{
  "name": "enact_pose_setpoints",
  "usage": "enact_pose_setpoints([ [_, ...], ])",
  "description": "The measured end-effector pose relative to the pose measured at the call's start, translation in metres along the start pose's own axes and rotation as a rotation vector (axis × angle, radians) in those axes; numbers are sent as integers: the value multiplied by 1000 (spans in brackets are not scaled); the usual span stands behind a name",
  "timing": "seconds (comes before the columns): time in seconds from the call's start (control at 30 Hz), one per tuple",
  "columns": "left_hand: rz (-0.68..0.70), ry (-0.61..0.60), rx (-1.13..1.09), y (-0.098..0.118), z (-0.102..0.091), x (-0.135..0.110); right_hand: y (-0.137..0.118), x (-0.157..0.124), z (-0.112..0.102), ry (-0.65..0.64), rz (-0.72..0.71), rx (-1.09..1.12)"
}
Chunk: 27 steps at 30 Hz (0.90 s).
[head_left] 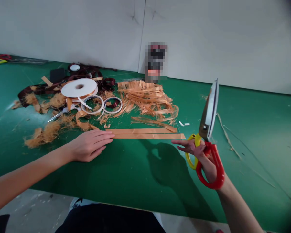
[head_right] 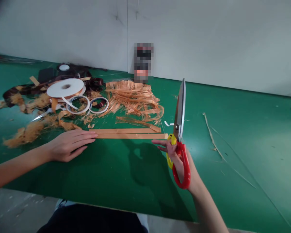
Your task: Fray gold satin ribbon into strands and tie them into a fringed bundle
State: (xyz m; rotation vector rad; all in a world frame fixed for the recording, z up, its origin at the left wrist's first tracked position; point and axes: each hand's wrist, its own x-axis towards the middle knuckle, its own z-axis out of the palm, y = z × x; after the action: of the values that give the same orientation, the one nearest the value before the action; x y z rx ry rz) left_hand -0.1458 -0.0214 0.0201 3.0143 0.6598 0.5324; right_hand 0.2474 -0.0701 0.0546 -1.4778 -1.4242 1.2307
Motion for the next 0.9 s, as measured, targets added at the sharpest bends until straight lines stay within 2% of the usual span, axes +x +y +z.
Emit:
enact_pose_setpoints([
  [0.1,-14,-5,-10,2,0,-2,-11,-9,11,-53,88,174],
  [0.2,-9,-18,-22,2,0,-4,-23,-23,26,-244,260,465],
  [0.23,-2,-18,-11,2,-2,-4,-26,-28,31,-344,331,554],
  [0.3,-3,5,34,2,-5,-7,-33,-38,39,-499,415,615],
  [0.4,-37,45,122,-2,-12,-13,-37,-52,46,-636,506,605],
  [0.5,-50,23,178,-7,-15,-21,-34,-59,55,-754,664,684],
  [0.63,32,6,235,-11,-15,-26,-29,-57,74,-799,852,680],
  [0.73,102,9,265,-12,-16,-24,-29,-53,91,-854,908,587],
  [0.9,158,12,304,-15,-15,-23,-29,-50,111,-889,907,478],
])
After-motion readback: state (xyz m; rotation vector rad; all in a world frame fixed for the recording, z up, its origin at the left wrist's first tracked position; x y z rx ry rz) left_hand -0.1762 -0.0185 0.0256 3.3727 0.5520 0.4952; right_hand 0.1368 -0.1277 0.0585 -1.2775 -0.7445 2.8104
